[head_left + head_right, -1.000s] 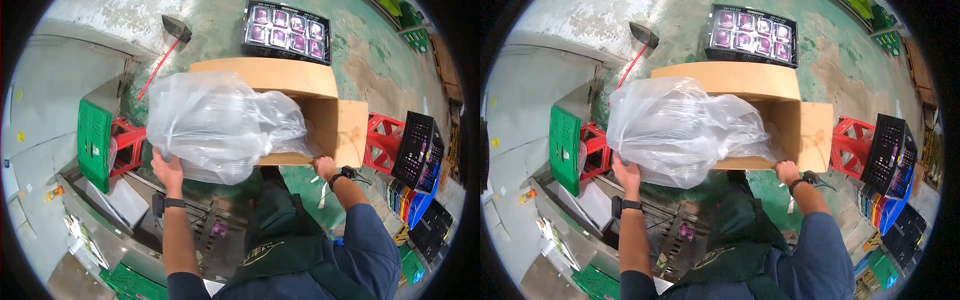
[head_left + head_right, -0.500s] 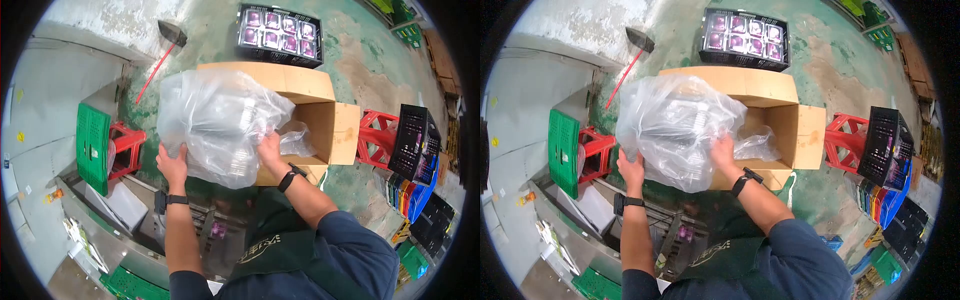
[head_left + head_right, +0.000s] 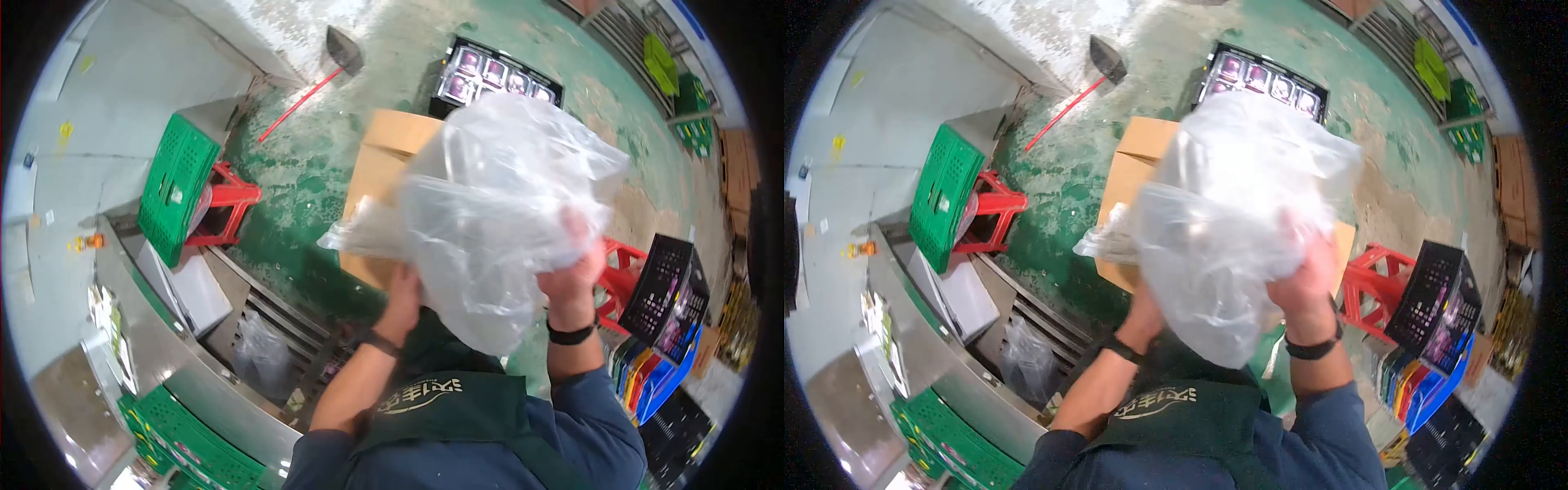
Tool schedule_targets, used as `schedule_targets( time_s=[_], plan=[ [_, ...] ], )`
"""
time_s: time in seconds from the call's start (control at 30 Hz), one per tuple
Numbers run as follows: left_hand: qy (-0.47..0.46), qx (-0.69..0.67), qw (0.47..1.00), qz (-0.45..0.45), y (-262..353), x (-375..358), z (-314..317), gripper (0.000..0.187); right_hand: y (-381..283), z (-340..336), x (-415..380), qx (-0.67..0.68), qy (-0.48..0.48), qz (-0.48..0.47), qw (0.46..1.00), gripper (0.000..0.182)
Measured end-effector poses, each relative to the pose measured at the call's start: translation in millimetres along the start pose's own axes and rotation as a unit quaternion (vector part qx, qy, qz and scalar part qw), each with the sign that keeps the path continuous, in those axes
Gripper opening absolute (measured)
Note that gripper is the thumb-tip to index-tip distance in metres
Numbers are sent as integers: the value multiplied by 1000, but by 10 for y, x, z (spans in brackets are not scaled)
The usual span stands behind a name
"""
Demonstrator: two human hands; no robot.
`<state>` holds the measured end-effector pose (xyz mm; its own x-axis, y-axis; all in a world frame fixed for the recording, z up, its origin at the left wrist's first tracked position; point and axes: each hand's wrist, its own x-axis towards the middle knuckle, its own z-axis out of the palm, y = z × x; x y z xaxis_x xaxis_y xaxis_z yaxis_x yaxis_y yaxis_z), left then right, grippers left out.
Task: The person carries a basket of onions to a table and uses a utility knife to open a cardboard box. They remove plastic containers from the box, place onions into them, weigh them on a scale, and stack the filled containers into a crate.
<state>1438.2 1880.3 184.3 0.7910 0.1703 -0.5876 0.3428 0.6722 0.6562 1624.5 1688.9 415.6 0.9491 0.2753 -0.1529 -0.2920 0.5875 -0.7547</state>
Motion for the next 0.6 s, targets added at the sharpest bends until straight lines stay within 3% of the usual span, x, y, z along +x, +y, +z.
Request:
schedule_targets(
  time_s=[0.07, 0.1, 0.17, 0.3, 0.47, 0.5, 0.57, 0.6],
  plan=[
    [-20, -161, 980, -120, 7, -214, 485, 60, -244, 165, -100, 15, 14, -26, 999, 31],
    [-30, -169, 975, -144, -22, -241, 558, 59, -324, 48, -71, -60, -94, -74, 991, 36],
    [-57, -180, 963, -193, -25, -247, 626, 57, -314, 10, -89, -93, -41, -90, 991, 38],
    [-34, -69, 988, -131, -198, -9, 242, 54, -326, -172, -196, -76, 0, -42, 996, 42],
    [41, -29, 996, -79, 426, 174, -195, 52, -62, -17, -193, -13, -1, 47, 999, 38],
    [45, -56, 996, -58, 586, 137, -235, 54, 97, 211, -143, -29, 33, 50, 998, 35],
    [52, -110, 992, -18, 837, 46, -257, 57, 420, 108, 64, -194, 42, 40, 979, 29],
    [108, -93, 989, -32, 872, -5, -222, 55, 572, 44, 178, -252, 49, 56, 965, 27]
  ],
)
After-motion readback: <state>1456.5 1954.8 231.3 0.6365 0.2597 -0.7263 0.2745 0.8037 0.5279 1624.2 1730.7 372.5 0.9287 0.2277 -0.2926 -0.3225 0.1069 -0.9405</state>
